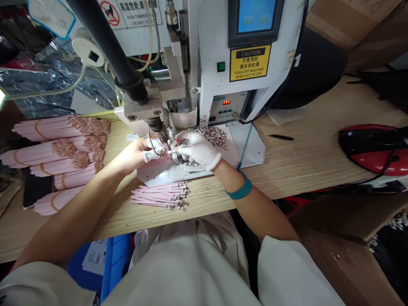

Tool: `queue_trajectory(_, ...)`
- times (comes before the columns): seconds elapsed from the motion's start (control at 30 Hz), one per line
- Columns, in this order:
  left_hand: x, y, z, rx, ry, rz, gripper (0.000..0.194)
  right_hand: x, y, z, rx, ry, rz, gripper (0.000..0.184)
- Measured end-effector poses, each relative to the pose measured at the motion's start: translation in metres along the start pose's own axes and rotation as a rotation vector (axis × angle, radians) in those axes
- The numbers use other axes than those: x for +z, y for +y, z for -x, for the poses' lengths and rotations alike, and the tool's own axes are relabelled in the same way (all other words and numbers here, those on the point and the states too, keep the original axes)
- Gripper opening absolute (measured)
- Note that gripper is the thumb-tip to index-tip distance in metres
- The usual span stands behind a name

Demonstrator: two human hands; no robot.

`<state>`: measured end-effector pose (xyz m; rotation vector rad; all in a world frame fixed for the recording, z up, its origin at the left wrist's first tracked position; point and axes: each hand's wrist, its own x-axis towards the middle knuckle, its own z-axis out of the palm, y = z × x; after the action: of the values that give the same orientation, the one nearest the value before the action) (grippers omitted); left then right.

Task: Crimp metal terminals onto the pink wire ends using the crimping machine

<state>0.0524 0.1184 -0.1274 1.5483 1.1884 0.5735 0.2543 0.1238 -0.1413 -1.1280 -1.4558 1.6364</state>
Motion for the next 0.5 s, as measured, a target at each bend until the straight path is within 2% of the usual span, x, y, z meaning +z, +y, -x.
queue_trajectory(0.13,-0.002,-0.002,0.002,0.017,-0.021,-0.014,0.01,-0.009,-0.004,0.003,-0.006,0.017,0.063,0.017)
queue_trajectory(0.23,-0.001,0.001,0.012,0.005,-0.056,-0.078,0.014,-0.024,-0.011,0.008,-0.151,0.058,0.336,0.009)
queue_trajectory(0.3,0.003,0.006,0.023,-0.005,-0.121,-0.192,0.018,-0.032,-0.015,0.012,-0.244,0.032,0.567,0.004)
queue_trajectory(0.37,0.007,0.011,0.035,0.022,-0.124,-0.359,0.022,-0.035,-0.017,0.015,-0.279,-0.009,0.726,0.007)
queue_trajectory(0.43,0.009,0.014,0.045,0.063,0.01,-0.545,0.023,-0.035,-0.016,0.016,-0.296,-0.025,0.826,0.011)
queue_trajectory(0.5,0.006,0.013,0.053,0.07,0.237,-0.727,0.019,-0.032,-0.014,0.015,-0.336,-0.036,0.901,0.014)
